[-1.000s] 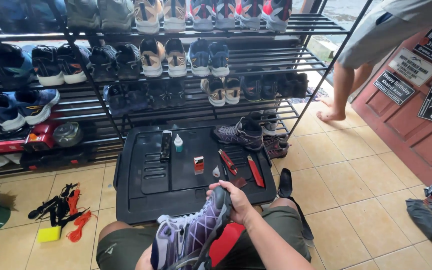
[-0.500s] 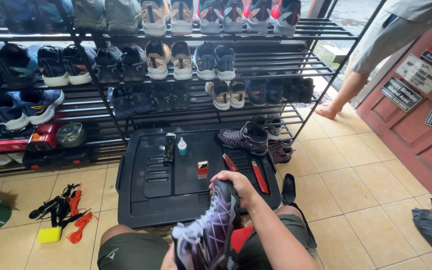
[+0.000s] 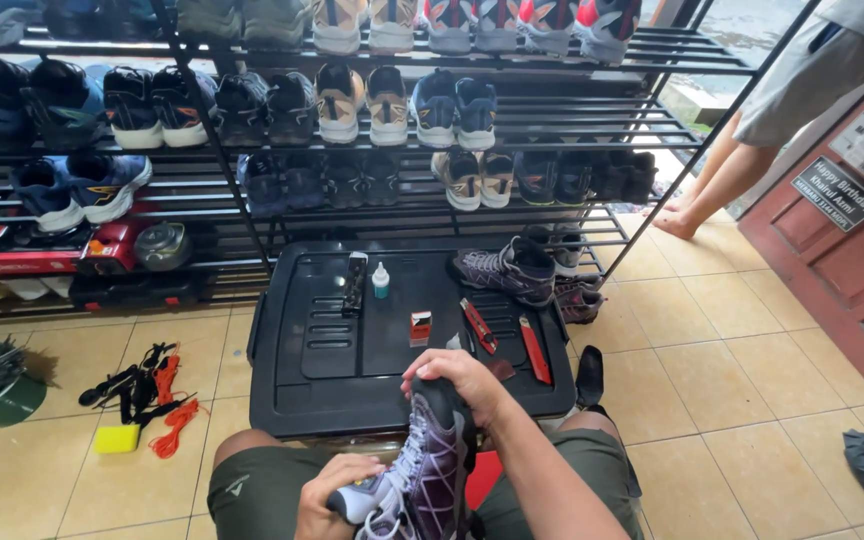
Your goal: Applying adhesive to a hiking boot and pressing the components together to repair the sole.
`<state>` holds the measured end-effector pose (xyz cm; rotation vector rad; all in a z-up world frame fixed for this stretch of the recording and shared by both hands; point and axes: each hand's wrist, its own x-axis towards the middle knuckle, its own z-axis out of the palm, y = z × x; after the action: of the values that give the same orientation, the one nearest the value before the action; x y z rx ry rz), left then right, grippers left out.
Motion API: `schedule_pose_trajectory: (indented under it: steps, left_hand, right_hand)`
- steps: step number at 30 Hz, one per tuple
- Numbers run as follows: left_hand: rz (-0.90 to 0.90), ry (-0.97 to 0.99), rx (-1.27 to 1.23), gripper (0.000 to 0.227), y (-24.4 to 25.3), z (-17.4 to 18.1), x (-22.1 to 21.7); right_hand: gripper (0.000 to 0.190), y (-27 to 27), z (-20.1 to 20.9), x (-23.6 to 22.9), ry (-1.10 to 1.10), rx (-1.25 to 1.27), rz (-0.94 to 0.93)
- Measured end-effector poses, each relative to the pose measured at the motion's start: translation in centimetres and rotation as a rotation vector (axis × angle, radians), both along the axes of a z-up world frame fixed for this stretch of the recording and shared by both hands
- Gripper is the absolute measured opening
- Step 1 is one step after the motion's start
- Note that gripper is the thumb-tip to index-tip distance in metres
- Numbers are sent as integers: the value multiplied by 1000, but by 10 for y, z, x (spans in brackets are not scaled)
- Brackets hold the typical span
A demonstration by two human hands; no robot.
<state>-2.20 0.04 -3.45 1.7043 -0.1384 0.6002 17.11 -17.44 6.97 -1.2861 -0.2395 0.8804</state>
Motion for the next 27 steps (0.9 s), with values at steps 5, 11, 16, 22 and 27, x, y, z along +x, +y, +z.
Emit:
schedule_pose_trajectory:
  steps: [5,11,16,22,27]
  left_hand:
    - [-28,58,-201,23,5,-11,1]
    - [-524,675,-315,57,59,72,8]
    - [-174,895,-222,54,23,132,55]
    - [-599,972,90,44,-12,105,92]
    - [-328,918,-118,87,-57,110,75]
  right_hand:
    - [26,-13,1,0,11,41,-43]
    - [27,-23,0,-1,12,35,-63]
    - [28,-5,19,-11,-59,-60,-11]
    - [22,-3,12,-13,-30,-44,-34]
    - [25,-9,12,-15,-85,-92,-74]
